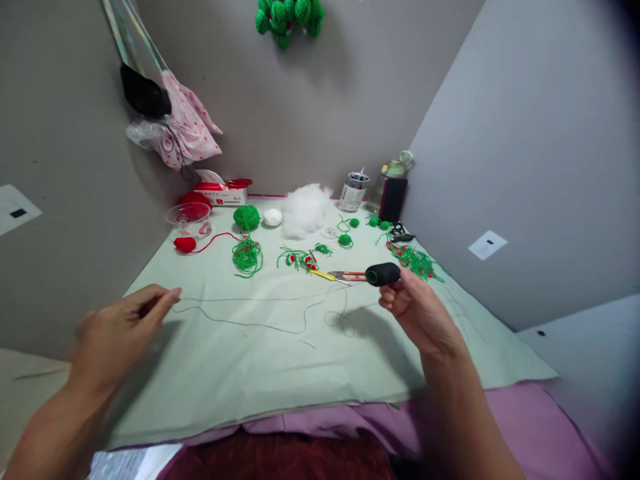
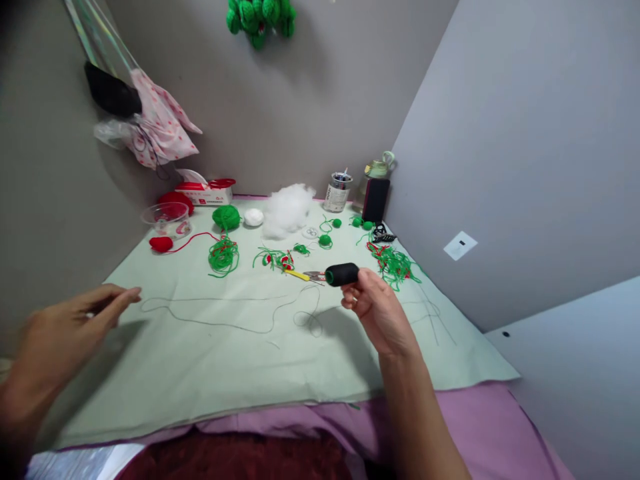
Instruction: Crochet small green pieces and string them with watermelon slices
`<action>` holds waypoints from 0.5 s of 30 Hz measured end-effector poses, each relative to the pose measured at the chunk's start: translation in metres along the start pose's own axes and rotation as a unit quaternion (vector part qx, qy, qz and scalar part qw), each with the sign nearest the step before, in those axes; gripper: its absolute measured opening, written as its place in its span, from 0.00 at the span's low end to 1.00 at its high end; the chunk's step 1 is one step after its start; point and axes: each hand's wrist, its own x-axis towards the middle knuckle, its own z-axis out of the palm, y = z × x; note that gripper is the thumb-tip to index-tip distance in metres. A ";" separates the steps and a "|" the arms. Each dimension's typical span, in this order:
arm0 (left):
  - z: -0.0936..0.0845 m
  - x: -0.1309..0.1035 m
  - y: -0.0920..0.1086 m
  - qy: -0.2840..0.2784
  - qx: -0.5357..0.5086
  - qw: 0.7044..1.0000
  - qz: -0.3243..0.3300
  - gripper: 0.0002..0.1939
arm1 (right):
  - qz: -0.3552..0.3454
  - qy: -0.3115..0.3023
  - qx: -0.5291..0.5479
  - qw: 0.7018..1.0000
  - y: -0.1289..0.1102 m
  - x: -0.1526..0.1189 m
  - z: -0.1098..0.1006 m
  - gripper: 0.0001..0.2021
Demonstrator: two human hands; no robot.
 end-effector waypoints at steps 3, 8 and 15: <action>0.014 -0.007 0.044 -0.046 -0.099 0.988 0.113 0.15 | 0.005 -0.035 -0.028 0.999 0.009 -0.007 0.019 0.15; 0.048 -0.024 0.117 -0.288 -0.287 0.909 0.090 0.32 | 0.010 -0.107 -0.058 0.992 0.021 -0.019 0.056 0.16; 0.056 -0.024 0.126 -0.375 -0.339 0.854 0.123 0.14 | -0.036 -0.093 -0.072 0.992 0.019 -0.015 0.052 0.14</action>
